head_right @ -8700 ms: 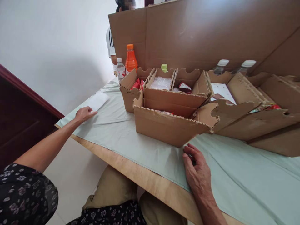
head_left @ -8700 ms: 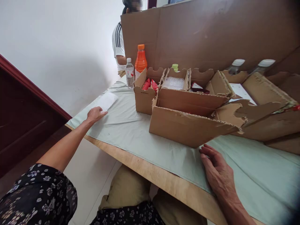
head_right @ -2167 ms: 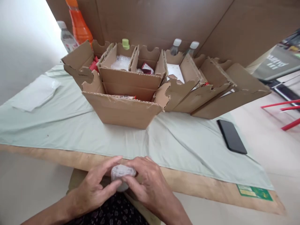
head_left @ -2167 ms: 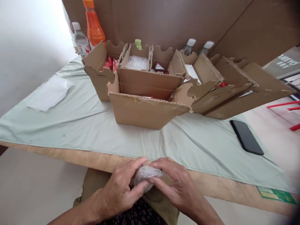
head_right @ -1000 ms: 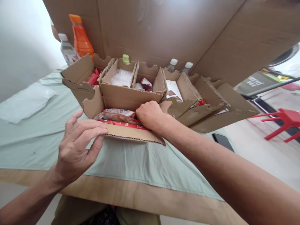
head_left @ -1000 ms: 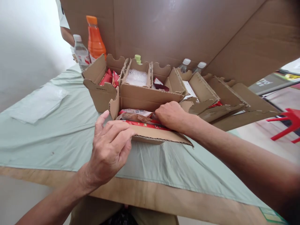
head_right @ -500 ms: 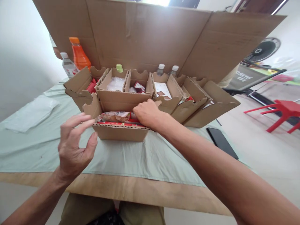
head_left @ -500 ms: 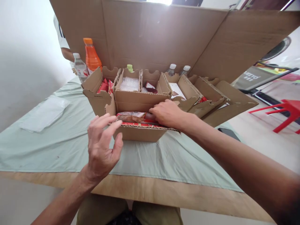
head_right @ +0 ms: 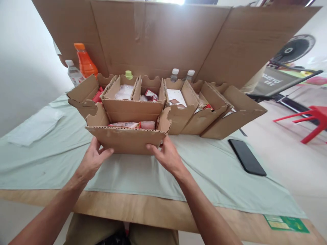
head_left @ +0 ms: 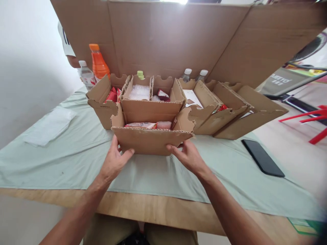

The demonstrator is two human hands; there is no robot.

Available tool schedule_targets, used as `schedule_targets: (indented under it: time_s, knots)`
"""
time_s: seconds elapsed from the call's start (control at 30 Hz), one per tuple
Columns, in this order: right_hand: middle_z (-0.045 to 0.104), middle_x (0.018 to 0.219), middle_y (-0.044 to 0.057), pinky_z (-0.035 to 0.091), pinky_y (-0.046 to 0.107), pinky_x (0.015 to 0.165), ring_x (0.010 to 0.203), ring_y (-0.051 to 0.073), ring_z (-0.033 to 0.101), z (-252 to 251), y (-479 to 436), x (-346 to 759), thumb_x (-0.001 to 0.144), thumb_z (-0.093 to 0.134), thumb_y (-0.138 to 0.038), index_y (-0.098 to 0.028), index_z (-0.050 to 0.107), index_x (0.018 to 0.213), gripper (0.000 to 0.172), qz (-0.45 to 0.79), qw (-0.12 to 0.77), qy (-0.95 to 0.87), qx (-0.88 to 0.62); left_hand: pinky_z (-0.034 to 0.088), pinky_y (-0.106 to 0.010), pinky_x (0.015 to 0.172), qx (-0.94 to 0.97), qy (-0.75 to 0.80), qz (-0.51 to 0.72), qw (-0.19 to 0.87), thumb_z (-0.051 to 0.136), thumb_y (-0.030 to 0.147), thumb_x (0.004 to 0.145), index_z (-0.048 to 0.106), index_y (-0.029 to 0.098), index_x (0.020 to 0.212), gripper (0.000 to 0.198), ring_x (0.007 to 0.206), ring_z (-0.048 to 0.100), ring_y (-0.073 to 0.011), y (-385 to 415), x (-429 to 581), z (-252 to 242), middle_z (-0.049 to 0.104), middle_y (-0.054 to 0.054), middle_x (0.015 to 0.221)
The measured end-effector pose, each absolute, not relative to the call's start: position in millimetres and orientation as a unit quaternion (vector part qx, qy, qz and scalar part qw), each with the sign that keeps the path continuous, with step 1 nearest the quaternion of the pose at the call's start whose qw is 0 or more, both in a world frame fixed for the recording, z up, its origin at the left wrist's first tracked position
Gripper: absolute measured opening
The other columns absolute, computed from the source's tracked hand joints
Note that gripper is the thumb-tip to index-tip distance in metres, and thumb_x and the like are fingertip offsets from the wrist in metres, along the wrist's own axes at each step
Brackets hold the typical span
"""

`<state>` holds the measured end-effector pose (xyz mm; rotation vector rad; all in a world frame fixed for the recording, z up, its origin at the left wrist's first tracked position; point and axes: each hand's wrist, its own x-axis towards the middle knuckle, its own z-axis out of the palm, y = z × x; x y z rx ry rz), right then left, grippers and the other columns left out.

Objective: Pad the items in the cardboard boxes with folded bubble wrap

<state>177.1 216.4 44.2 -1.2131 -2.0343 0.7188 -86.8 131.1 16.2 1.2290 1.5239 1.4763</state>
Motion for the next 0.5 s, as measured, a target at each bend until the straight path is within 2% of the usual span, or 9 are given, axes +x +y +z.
schedule_targets:
  time_s: [0.1, 0.2, 0.27, 0.33, 0.4, 0.43, 0.47, 0.5]
  knots:
    - [0.075, 0.089, 0.009, 0.056, 0.036, 0.066, 0.074, 0.023, 0.067, 48, 193, 187, 0.091, 0.061, -0.057, -0.019, 0.071, 0.092, 0.040, 0.235, 0.326, -0.775, -0.488, 0.047, -0.054, 0.117, 0.480, 0.567, 0.580, 0.335, 0.073, 0.038, 0.086, 0.047, 0.024, 0.147, 0.068, 0.138, 0.057, -0.0323, 118, -66, 8, 0.060, -0.014, 0.146]
    - [0.066, 0.065, 0.003, 0.050, 0.035, 0.052, 0.053, 0.021, 0.057, 47, 148, 220, 0.093, 0.062, -0.058, -0.023, 0.066, 0.073, 0.040, 0.179, 0.302, -0.778, -0.520, 0.044, -0.056, 0.121, 0.494, 0.574, 0.564, 0.329, 0.071, 0.040, 0.089, 0.052, 0.025, 0.143, 0.059, 0.142, 0.055, -0.0336, 79, -45, -6, 0.062, -0.014, 0.143]
    - [0.064, 0.059, 0.003, 0.049, 0.036, 0.046, 0.049, 0.023, 0.057, 43, 120, 235, 0.094, 0.062, -0.057, -0.027, 0.063, 0.067, 0.040, 0.151, 0.306, -0.780, -0.524, 0.046, -0.057, 0.120, 0.485, 0.603, 0.545, 0.323, 0.072, 0.043, 0.090, 0.058, 0.025, 0.137, 0.053, 0.140, 0.057, -0.0357, 47, -39, -12, 0.066, -0.015, 0.137]
    - [0.067, 0.061, 0.004, 0.053, 0.038, 0.048, 0.054, 0.026, 0.061, 39, 102, 230, 0.094, 0.063, -0.054, -0.029, 0.064, 0.066, 0.038, 0.143, 0.327, -0.785, -0.506, 0.049, -0.057, 0.117, 0.468, 0.629, 0.535, 0.316, 0.073, 0.044, 0.089, 0.061, 0.026, 0.135, 0.051, 0.135, 0.061, -0.0364, 21, -47, -13, 0.070, -0.015, 0.129]
    - [0.072, 0.072, 0.007, 0.060, 0.042, 0.059, 0.066, 0.029, 0.068, 36, 95, 205, 0.093, 0.065, -0.052, -0.028, 0.069, 0.076, 0.029, 0.167, 0.346, -0.791, -0.476, 0.051, -0.055, 0.115, 0.451, 0.636, 0.542, 0.312, 0.075, 0.042, 0.088, 0.061, 0.027, 0.136, 0.052, 0.133, 0.063, -0.0360, 7, -71, -9, 0.072, -0.014, 0.127]
    - [0.075, 0.083, 0.009, 0.063, 0.045, 0.067, 0.075, 0.030, 0.071, 36, 96, 186, 0.092, 0.067, -0.049, -0.027, 0.072, 0.087, 0.023, 0.186, 0.355, -0.792, -0.461, 0.051, -0.054, 0.115, 0.439, 0.637, 0.554, 0.307, 0.076, 0.040, 0.086, 0.061, 0.027, 0.136, 0.053, 0.134, 0.063, -0.0358, 5, -88, -5, 0.072, -0.013, 0.128]
    - [0.076, 0.096, 0.011, 0.064, 0.047, 0.077, 0.087, 0.032, 0.072, 35, 97, 164, 0.092, 0.068, -0.047, -0.026, 0.073, 0.102, 0.024, 0.208, 0.365, -0.792, -0.443, 0.052, -0.052, 0.114, 0.423, 0.635, 0.574, 0.298, 0.077, 0.037, 0.084, 0.062, 0.027, 0.134, 0.053, 0.133, 0.063, -0.0356, 6, -109, -1, 0.072, -0.012, 0.128]
    - [0.076, 0.111, 0.013, 0.063, 0.050, 0.088, 0.100, 0.034, 0.072, 34, 99, 141, 0.092, 0.067, -0.044, -0.024, 0.070, 0.120, 0.035, 0.232, 0.374, -0.792, -0.424, 0.054, -0.050, 0.111, 0.402, 0.635, 0.595, 0.284, 0.078, 0.033, 0.081, 0.064, 0.026, 0.130, 0.052, 0.132, 0.064, -0.0353, 11, -131, 2, 0.073, -0.011, 0.126]
